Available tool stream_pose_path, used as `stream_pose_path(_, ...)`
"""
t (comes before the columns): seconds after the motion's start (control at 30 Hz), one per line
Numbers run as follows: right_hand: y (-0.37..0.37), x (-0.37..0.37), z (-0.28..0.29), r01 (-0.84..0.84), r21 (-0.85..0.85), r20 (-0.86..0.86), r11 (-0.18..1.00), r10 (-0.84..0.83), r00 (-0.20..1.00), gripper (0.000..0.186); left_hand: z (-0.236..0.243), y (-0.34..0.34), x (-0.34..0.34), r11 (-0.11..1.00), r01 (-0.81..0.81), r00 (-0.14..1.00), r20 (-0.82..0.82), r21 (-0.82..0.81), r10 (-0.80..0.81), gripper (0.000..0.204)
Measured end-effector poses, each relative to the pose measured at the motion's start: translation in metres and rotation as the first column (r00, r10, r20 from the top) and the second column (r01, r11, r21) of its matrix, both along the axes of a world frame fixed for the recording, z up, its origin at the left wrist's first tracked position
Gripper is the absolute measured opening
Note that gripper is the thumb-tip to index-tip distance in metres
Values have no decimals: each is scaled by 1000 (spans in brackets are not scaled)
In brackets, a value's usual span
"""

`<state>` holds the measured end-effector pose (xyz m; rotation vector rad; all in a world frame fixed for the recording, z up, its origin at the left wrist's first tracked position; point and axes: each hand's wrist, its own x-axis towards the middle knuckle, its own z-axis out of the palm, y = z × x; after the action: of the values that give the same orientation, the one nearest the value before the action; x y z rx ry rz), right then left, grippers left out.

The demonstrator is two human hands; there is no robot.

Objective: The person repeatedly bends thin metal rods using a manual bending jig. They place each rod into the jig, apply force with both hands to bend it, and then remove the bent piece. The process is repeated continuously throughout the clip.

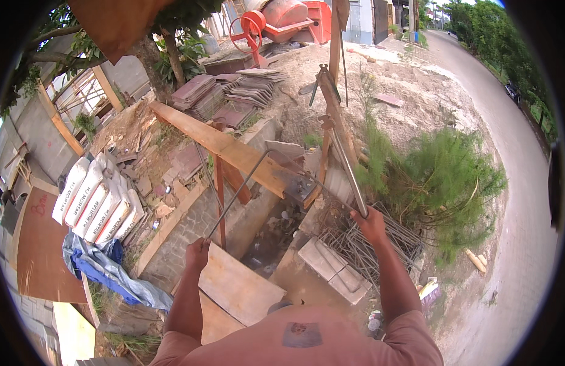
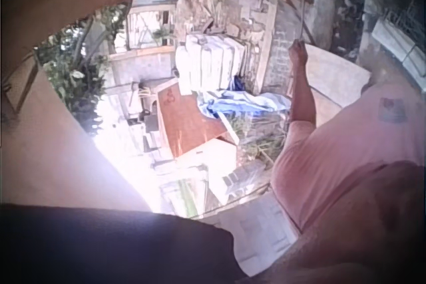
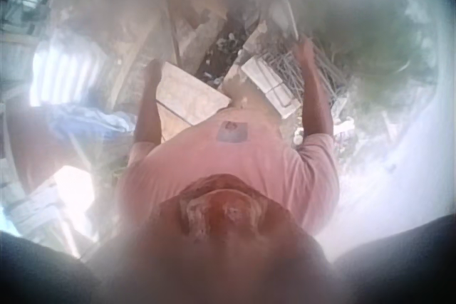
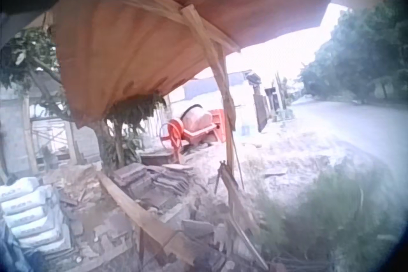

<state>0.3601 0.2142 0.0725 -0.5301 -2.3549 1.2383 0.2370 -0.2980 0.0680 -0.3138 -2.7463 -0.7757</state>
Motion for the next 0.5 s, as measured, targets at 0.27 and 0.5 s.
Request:
stream_pose_path(0.27, 13, 4, -40, 64, 73, 183, 995, -76, 980, 36, -30, 21, 5, 997, -1, 980, 197, -78, 17, 41)
stream_pose_path(0.5, 6, 6, -69, 89, 51, 171, 995, -97, 980, 31, -32, 16, -6, 996, 83, 953, 293, -8, -77, 40)
